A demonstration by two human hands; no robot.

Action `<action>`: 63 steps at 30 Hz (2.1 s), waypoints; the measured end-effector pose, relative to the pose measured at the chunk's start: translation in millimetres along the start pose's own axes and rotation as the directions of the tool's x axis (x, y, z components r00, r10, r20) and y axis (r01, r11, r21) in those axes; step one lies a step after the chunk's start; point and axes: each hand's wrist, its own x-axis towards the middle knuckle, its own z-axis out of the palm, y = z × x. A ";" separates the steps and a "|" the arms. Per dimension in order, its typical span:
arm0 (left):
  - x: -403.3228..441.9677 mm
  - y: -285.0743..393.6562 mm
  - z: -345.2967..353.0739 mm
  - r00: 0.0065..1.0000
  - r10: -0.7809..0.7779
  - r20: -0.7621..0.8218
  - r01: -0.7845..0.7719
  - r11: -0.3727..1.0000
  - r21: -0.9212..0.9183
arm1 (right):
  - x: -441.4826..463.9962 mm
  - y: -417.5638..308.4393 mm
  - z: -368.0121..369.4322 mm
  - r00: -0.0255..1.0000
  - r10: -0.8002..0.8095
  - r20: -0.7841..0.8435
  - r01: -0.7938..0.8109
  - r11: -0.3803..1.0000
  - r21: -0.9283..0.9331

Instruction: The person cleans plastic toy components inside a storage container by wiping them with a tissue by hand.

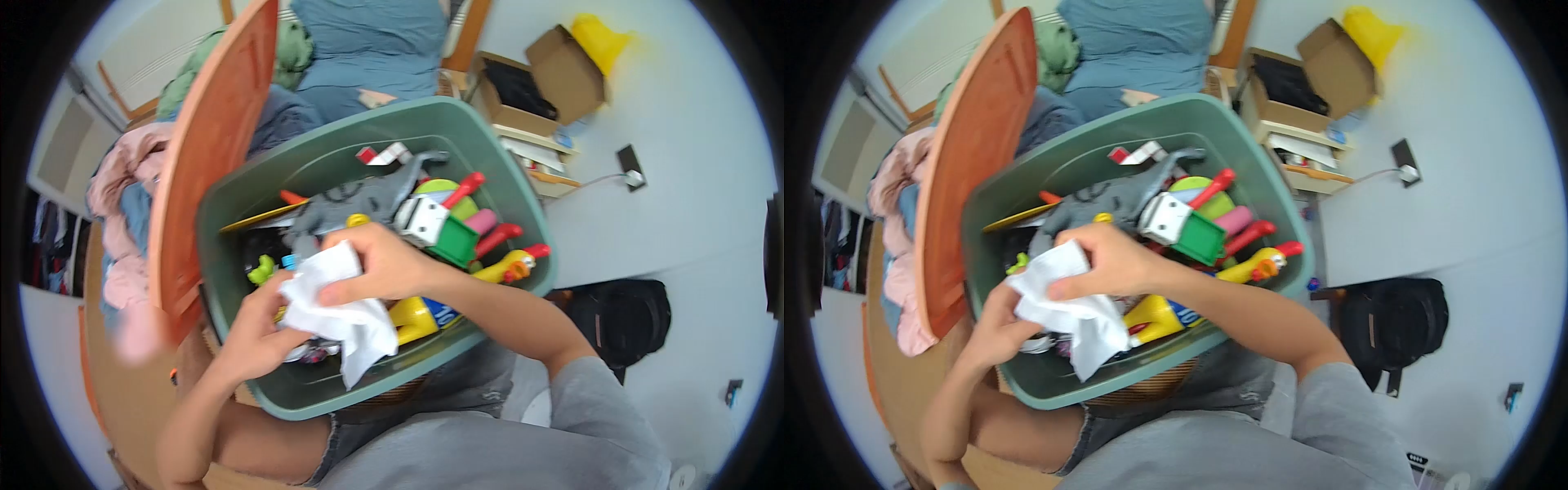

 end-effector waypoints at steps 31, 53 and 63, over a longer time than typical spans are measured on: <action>46.1 34.2 20.1 0.987 0.111 0.116 -0.071 0.950 -0.305 | -7.7 -24.9 -52.6 0.996 -0.018 -0.092 0.027 0.995 0.099; 63.6 -2.0 20.7 0.949 0.300 -0.094 -0.298 0.954 0.031 | 10.0 -1.4 -47.1 0.936 0.056 -0.347 0.057 0.950 0.307; 52.3 2.6 18.7 0.949 0.309 -0.066 -0.294 0.940 0.176 | 5.8 -5.9 -35.4 0.933 -0.117 -0.341 0.204 0.951 0.233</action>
